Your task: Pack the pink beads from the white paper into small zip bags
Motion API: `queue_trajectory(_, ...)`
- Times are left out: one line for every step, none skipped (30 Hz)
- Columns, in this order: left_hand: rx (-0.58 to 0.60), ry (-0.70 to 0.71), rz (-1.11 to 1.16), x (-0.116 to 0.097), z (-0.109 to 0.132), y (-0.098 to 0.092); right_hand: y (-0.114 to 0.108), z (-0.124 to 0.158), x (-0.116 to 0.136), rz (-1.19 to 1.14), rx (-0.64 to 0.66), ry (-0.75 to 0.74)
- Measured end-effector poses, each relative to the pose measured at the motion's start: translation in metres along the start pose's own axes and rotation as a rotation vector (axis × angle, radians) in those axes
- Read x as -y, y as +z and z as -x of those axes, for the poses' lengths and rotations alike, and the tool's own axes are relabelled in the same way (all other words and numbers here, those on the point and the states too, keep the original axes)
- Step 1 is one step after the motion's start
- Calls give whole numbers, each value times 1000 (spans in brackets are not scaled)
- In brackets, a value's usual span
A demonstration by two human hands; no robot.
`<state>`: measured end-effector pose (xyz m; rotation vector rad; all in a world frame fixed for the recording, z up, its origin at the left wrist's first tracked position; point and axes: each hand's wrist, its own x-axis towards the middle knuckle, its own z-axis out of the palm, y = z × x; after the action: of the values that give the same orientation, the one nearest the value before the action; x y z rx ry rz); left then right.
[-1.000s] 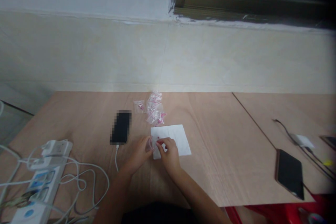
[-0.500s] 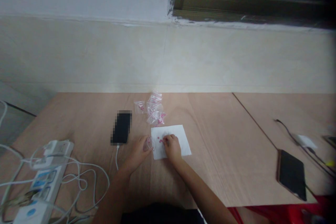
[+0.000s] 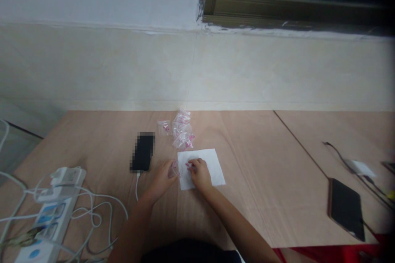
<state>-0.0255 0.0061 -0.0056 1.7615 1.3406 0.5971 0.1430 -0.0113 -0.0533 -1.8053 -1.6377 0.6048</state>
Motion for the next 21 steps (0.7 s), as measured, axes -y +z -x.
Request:
queue_trajectory(-2,1,2,0,-1,0,1,-1,0,-4,7,-11)
queue_trajectory(-5,1,0,0,-1,0,2,-1,0,-7,13,-18)
queue_trajectory(-10,-3,-7,0,-1,-1,2,-3,1,-11,14,-22)
queue_trajectory(-15,-9,-17,0,-1,-1,2,-4,1,-17,10,-25)
queue_trajectory(-21,-12,-28,0,-1,-2,0,-5,2,-27,-1,-25)
queue_trajectory(-23,-13,-37,-1,-1,-2,-2,-5,4,-40,-18,-21)
queue_trajectory(-22,-8,-41,-1,-1,-2,-5,-6,6,-59,-40,-14)
queue_trajectory(-17,1,-41,-2,-1,-1,-9,-5,10,-84,-64,-7)
queue_trajectory(-5,13,-38,-2,0,0,-13,-3,15,-117,-82,-6)
queue_trajectory(8,26,-32,-2,0,1,-18,-1,21,-153,-89,-15)
queue_trajectory(21,37,-24,-2,-1,3,-21,2,27,-189,-84,-34)
queue_trajectory(28,45,-12,-1,-1,5,-24,6,34,-221,-70,-62)
queue_trajectory(27,50,4,0,-1,8,-27,9,39,-246,-48,-91)
queue_trajectory(23,52,24,1,-1,10,-28,12,44,-265,-27,-113)
queue_trajectory(18,50,46,2,0,11,-28,14,46,-276,-16,-119)
queue_trajectory(12,46,62,4,0,11,-27,16,47,-280,-20,-108)
queue_trajectory(4,37,69,5,1,11,-25,16,45,-275,-39,-84)
queue_trajectory(-8,24,64,6,2,10,-23,15,41,-258,-65,-52)
queue_trajectory(-21,8,48,8,3,8,-20,14,36,-229,-92,-22)
queue_trajectory(-35,-7,27,9,4,5,-17,11,30,-190,-111,3)
queue_trajectory(-45,-20,6,10,5,3,-13,9,25,-148,-114,18)
